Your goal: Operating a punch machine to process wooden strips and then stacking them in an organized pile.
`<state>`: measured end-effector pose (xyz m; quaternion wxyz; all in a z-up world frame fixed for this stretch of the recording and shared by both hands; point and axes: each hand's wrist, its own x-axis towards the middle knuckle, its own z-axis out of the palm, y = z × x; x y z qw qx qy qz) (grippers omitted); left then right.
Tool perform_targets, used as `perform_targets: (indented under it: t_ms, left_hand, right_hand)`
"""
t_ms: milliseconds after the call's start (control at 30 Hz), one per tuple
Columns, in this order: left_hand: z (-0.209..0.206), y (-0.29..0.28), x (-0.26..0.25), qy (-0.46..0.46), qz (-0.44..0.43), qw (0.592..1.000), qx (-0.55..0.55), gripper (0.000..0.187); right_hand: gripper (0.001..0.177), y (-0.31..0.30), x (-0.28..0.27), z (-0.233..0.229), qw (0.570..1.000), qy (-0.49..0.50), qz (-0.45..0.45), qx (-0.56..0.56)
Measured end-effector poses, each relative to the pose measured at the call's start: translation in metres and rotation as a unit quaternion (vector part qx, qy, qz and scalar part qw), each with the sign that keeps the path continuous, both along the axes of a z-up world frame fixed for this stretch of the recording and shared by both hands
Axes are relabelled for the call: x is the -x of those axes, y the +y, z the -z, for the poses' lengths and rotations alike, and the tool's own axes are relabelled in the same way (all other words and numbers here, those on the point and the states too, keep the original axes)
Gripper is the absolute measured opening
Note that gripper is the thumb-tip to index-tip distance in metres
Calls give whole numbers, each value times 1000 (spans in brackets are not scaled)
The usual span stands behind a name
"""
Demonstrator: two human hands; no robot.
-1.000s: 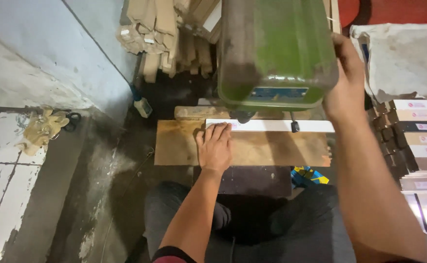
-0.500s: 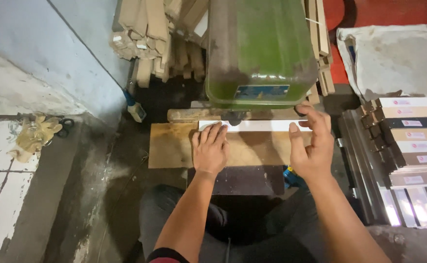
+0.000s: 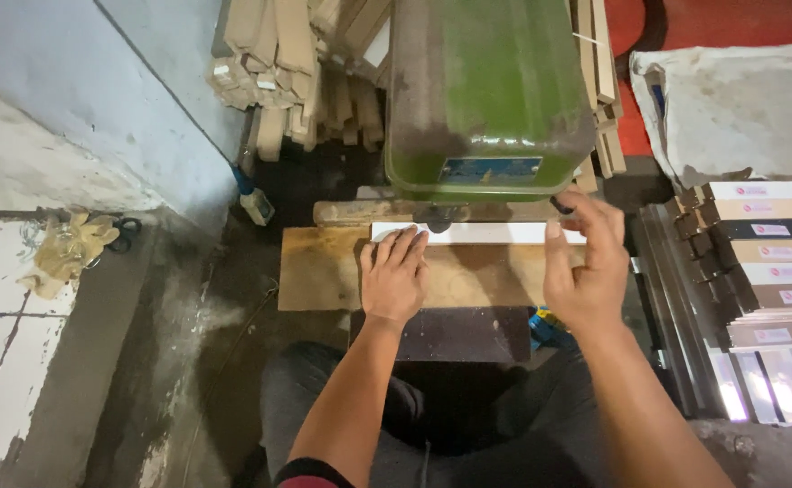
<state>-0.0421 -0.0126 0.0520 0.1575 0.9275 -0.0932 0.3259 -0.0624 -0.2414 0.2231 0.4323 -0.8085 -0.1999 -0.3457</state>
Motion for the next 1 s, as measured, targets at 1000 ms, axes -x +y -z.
perform_targets:
  t_ms: [1000]
  left_hand:
    - [-9,6,-1,124,19,991,36,41]
  right_hand:
    - [30,-71,-101,34,834,516,-35,191]
